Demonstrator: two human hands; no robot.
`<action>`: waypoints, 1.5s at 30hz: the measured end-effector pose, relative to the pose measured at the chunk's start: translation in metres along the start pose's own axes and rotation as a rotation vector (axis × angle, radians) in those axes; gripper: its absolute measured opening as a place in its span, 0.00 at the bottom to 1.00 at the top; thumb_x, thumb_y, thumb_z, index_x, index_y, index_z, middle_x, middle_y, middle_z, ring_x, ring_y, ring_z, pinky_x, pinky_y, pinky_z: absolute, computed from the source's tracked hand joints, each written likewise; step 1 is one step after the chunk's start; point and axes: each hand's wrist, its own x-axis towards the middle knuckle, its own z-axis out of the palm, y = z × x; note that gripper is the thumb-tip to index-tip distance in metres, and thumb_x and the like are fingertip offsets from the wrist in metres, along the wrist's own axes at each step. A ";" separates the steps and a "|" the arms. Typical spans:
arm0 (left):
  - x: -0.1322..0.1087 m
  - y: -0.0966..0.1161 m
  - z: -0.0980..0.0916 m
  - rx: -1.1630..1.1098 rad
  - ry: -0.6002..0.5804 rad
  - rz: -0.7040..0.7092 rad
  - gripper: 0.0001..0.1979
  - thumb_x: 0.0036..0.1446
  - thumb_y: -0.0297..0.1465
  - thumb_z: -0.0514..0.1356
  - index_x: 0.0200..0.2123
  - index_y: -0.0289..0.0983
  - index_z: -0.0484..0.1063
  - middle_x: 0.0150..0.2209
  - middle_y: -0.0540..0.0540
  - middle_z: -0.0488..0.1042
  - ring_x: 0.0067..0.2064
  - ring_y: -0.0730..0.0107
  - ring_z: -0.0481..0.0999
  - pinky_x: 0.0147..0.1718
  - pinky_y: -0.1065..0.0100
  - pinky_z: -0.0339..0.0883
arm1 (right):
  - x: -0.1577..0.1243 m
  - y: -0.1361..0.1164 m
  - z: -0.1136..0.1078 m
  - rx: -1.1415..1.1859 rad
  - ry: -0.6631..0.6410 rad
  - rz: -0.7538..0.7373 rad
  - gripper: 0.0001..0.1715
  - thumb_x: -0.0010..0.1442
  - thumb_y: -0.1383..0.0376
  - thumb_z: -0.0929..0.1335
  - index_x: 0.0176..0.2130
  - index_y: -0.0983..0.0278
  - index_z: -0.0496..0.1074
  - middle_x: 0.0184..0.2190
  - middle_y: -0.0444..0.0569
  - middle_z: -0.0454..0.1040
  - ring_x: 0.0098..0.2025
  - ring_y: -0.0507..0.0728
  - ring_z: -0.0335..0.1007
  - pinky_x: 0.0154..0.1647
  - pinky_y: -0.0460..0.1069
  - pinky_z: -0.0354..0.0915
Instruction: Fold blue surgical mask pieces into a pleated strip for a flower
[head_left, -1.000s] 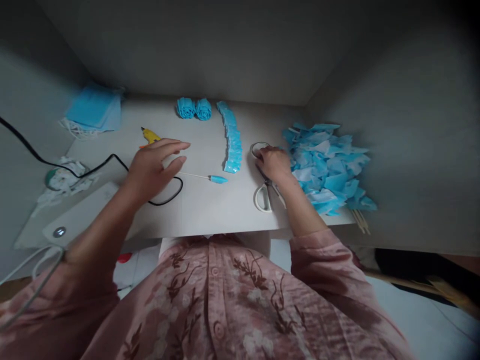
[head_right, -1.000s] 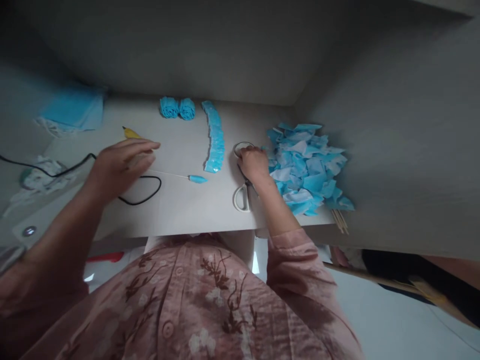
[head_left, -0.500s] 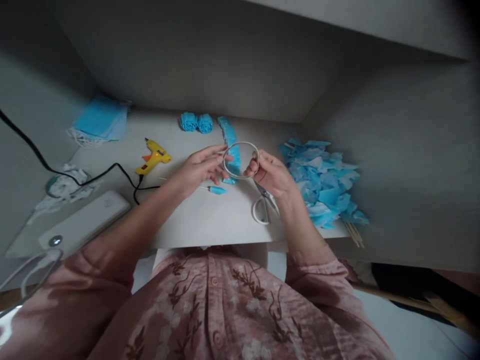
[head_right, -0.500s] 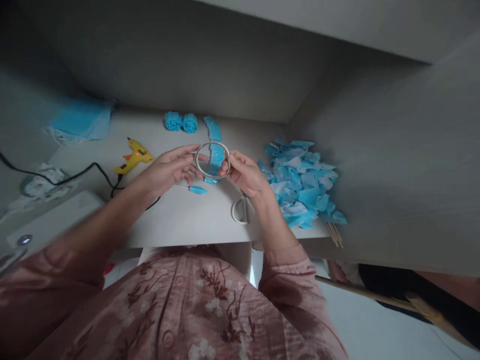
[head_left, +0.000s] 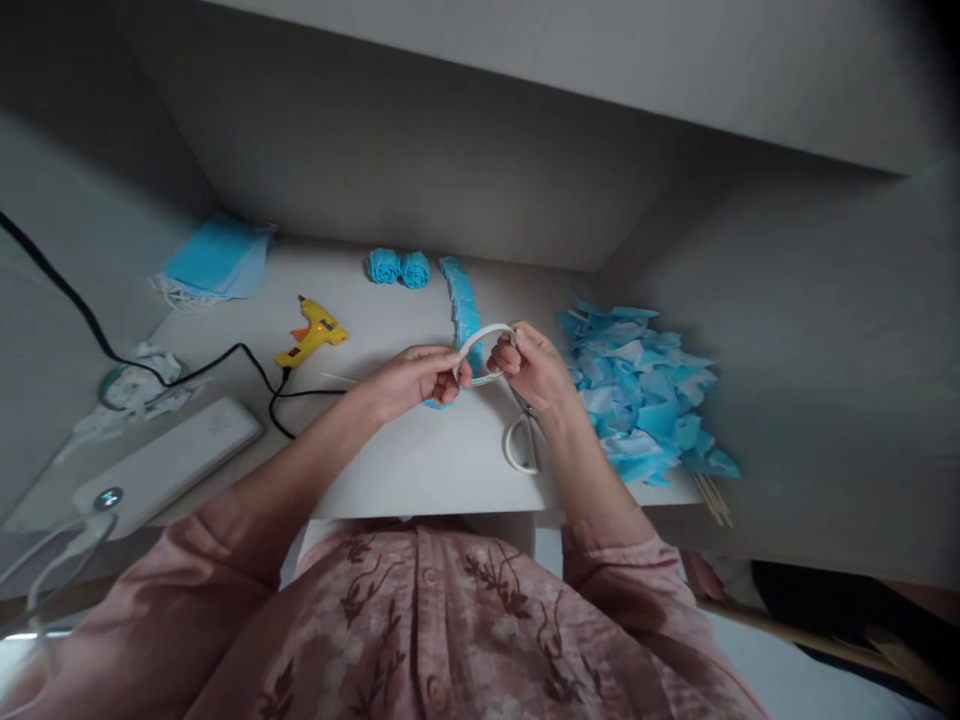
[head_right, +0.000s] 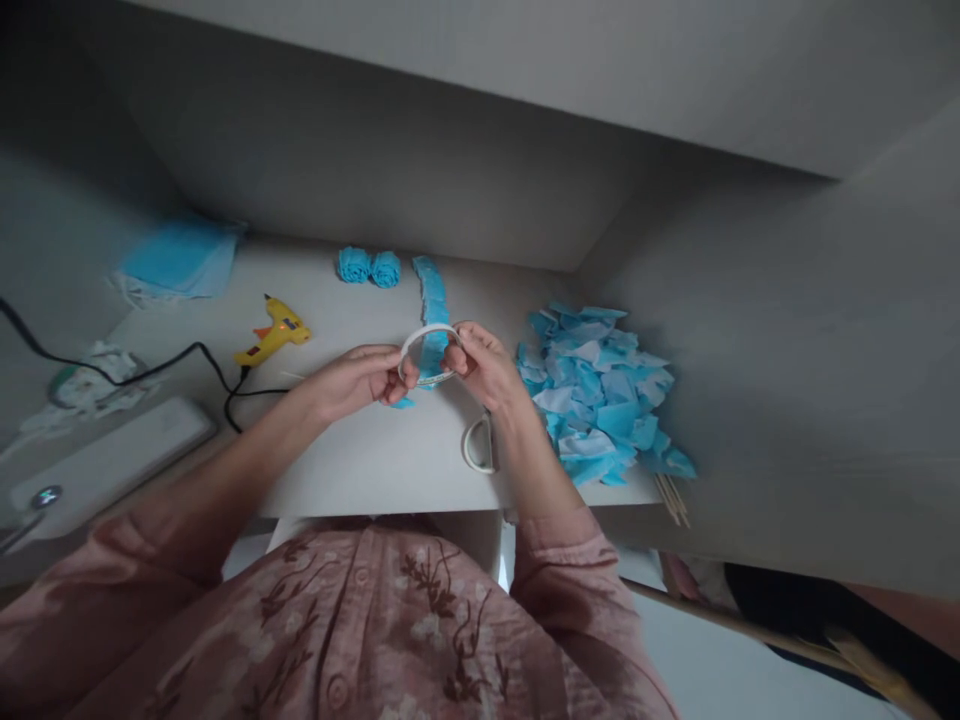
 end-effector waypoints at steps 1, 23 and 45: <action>0.000 -0.001 -0.001 0.018 -0.006 -0.012 0.17 0.56 0.42 0.67 0.31 0.31 0.76 0.30 0.45 0.76 0.23 0.78 0.70 0.21 0.73 0.59 | 0.000 0.003 -0.001 -0.017 0.001 -0.015 0.28 0.51 0.45 0.77 0.25 0.59 0.63 0.16 0.35 0.54 0.20 0.48 0.51 0.28 0.47 0.61; -0.005 -0.013 -0.013 -0.100 -0.056 -0.024 0.20 0.53 0.44 0.69 0.25 0.33 0.72 0.28 0.46 0.74 0.24 0.74 0.72 0.24 0.71 0.63 | -0.013 0.023 0.000 0.002 0.018 -0.004 0.23 0.52 0.45 0.76 0.31 0.61 0.76 0.20 0.39 0.70 0.26 0.50 0.66 0.38 0.49 0.68; -0.006 -0.010 -0.012 0.200 0.212 0.020 0.18 0.55 0.44 0.68 0.29 0.33 0.75 0.27 0.48 0.75 0.22 0.79 0.68 0.22 0.74 0.59 | -0.008 0.017 -0.015 -0.523 0.298 -0.251 0.22 0.60 0.46 0.71 0.38 0.61 0.80 0.33 0.45 0.80 0.36 0.52 0.75 0.43 0.48 0.71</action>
